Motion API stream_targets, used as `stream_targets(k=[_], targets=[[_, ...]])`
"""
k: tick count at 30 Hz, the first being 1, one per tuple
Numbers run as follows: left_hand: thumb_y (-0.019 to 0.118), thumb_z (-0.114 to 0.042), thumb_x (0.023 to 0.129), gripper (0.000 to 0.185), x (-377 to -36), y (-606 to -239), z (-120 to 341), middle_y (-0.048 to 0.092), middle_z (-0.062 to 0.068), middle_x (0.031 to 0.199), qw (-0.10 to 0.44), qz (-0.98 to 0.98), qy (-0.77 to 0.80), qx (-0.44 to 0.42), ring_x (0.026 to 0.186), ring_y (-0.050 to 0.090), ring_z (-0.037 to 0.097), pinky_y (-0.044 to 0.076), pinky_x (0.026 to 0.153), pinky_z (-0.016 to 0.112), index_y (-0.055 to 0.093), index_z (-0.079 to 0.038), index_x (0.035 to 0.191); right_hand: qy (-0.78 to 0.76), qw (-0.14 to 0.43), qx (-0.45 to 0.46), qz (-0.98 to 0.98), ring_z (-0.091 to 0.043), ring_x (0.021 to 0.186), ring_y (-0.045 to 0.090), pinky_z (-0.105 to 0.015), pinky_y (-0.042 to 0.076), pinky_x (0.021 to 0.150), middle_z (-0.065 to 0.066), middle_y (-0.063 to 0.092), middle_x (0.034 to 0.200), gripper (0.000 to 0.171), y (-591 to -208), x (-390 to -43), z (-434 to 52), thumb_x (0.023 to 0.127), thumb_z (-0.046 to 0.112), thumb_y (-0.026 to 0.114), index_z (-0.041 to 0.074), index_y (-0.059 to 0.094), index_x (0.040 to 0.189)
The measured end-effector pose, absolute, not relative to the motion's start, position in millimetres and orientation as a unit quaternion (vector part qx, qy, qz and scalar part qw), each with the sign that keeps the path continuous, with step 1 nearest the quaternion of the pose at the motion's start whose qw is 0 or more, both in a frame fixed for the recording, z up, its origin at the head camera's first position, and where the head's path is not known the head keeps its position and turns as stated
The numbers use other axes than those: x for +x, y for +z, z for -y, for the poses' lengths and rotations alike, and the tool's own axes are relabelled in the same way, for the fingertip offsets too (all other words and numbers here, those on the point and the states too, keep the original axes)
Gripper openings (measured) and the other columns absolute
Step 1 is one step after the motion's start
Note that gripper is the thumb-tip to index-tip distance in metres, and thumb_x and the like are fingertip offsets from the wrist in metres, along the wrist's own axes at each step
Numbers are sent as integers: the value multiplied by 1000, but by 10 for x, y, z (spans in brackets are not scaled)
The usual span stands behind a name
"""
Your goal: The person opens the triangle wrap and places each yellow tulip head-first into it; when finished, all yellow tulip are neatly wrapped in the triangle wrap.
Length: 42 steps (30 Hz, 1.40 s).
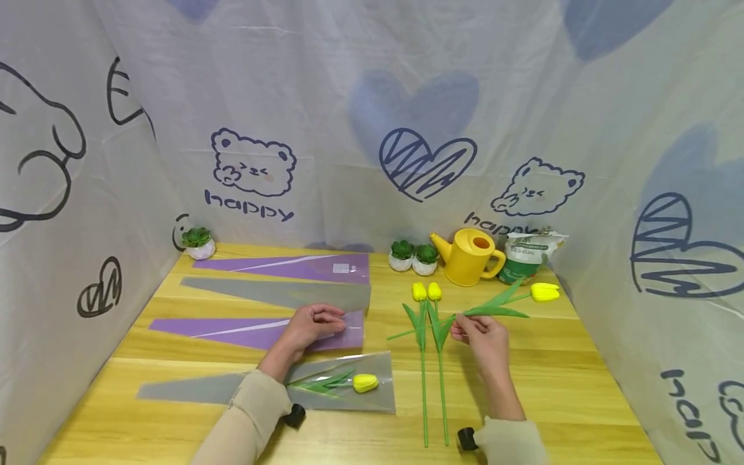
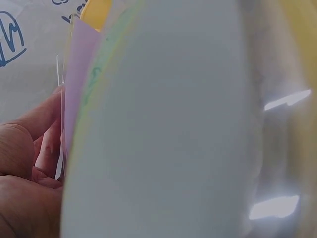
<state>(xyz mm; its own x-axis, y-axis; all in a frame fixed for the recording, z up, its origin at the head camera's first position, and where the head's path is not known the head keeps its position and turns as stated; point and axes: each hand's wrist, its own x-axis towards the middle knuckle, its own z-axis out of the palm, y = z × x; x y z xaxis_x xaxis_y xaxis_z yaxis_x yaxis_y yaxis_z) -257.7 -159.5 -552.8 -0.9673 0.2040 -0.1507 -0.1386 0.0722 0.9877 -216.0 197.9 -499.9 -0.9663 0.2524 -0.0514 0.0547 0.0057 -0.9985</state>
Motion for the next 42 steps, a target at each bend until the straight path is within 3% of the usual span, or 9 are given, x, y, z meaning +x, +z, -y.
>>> stream_targets(k=[11,22,27,32,42], targets=[[83,-12,89,35,-2553,-5514,1611,81,0,95,124,-733,669,25,85,72,10,55,78,22,73,2,119,730,64,-95,674,-13,76,77,-35,63,79,-4,78,82,22,-5044,-2197,-1754,99,3,67,-14,64,114],[82,-9,89,34,-2580,-5525,1596,80,-3,93,127,-727,675,26,83,72,10,55,78,22,72,3,119,758,39,-76,647,-17,75,76,-32,63,75,-15,78,86,23,-5109,-2247,-1515,98,-2,64,-19,62,114],[82,-10,89,34,-2589,-5521,1586,81,0,95,122,-729,673,27,84,72,9,55,78,21,72,3,119,764,25,-62,641,-16,75,76,-29,63,74,-12,77,84,26,-5131,-2272,-1454,98,-3,64,-22,61,116],[82,-9,89,32,-2590,-5522,1568,81,1,95,119,-732,671,26,83,72,9,54,77,21,73,3,118,774,2,-60,631,-17,75,77,-28,63,73,-8,77,80,20,-5181,-2282,-1395,98,-2,66,-17,64,111],[81,-7,89,32,-2572,-5537,1577,81,-1,92,126,-726,675,28,82,73,9,56,76,22,72,3,119,772,-23,-46,634,-16,75,77,-28,63,74,-13,77,84,21,-5237,-2251,-1227,97,-4,66,-19,64,111]])
